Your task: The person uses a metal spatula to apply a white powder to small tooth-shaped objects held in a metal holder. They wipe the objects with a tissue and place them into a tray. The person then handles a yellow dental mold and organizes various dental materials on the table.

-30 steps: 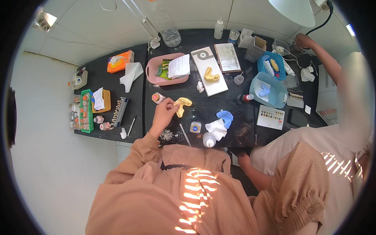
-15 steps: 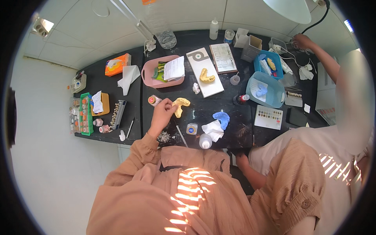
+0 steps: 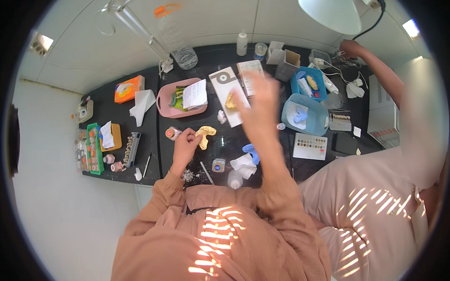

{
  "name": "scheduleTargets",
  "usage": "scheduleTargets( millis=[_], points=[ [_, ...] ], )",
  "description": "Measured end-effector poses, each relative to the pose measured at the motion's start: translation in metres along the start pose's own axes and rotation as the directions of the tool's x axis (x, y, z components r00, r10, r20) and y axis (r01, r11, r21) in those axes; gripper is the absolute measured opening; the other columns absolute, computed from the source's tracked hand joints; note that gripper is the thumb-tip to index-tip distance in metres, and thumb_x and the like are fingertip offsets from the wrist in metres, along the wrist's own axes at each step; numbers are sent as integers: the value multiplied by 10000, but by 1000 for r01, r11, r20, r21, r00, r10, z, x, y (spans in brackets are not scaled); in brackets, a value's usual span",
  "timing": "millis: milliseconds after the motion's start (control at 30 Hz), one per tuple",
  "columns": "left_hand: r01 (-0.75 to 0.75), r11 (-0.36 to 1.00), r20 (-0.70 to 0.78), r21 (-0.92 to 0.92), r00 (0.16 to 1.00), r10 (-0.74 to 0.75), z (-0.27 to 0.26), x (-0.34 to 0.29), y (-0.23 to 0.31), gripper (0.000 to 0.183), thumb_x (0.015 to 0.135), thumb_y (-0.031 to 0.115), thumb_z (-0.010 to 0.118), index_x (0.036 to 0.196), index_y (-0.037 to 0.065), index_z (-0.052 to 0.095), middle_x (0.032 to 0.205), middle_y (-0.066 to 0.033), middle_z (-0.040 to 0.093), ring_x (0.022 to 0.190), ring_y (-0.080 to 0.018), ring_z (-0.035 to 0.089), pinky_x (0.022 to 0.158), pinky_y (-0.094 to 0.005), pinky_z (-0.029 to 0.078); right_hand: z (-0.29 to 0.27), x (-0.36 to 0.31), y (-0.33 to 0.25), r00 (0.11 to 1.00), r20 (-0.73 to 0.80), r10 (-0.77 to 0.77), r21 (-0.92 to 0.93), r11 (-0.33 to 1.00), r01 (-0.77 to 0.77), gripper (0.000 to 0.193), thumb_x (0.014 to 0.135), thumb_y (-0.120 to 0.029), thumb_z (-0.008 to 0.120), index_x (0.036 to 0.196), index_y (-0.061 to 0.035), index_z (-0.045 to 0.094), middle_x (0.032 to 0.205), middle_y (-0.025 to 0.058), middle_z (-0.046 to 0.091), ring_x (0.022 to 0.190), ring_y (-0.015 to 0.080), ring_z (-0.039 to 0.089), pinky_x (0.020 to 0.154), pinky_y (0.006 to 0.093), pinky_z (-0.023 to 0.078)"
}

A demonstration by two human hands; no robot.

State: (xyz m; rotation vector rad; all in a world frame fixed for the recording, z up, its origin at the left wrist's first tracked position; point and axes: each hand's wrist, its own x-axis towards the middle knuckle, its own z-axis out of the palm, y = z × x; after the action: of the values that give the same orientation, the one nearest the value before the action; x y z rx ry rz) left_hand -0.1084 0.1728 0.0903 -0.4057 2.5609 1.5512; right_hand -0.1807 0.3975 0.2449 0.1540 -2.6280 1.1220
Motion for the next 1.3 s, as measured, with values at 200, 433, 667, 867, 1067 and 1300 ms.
scheduleTargets(
  millis=[200,433,667,867,1067,1300],
  points=[
    [12,997,11,-75,1000,-11,4,8,-1,213,858,134,698,791,0,546,562,-7,488,540,-57,405,506,-262,360,117,-13,99,983,172,69,-475,880,22,496,701,-258,790,1083,-18,586,1095,129,576,1069,290,543,873,418,448],
    [44,994,56,-101,998,-39,8,19,-10,200,901,133,674,803,25,537,589,49,477,537,-23,378,478,-223,305,114,-2,126,980,201,-7,-473,875,104,386,690,-247,751,994,-38,633,994,128,620,987,292,578,826,417,453],
    [52,994,40,-97,998,-48,5,19,-4,203,893,117,677,802,1,536,581,32,474,552,-32,371,497,-236,315,-37,43,185,959,-256,125,-348,913,-212,348,838,-249,716,1034,26,631,1030,193,651,967,352,616,852,414,480],
    [52,992,88,-113,995,-42,14,23,-4,210,892,121,681,800,0,536,584,34,477,556,-28,380,498,-232,321,-165,169,274,457,872,-177,5,936,352,358,884,-175,668,1227,-79,637,940,124,638,880,300,626,780,400,491],
    [71,989,42,-133,997,-66,4,18,-8,202,901,118,673,809,2,535,597,38,470,557,-25,371,501,-226,311,-142,168,274,476,853,-215,-57,868,494,338,857,-166,698,1194,-184,677,1000,64,611,976,254,618,812,360,496],
    [58,993,30,-106,998,-55,-4,14,-22,197,917,150,657,813,34,537,614,44,531,532,-19,416,482,-203,339,-129,161,284,436,853,-287,-19,818,575,306,797,-79,709,1095,-141,681,1102,40,625,1013,249,631,846,363,500]
  ],
)
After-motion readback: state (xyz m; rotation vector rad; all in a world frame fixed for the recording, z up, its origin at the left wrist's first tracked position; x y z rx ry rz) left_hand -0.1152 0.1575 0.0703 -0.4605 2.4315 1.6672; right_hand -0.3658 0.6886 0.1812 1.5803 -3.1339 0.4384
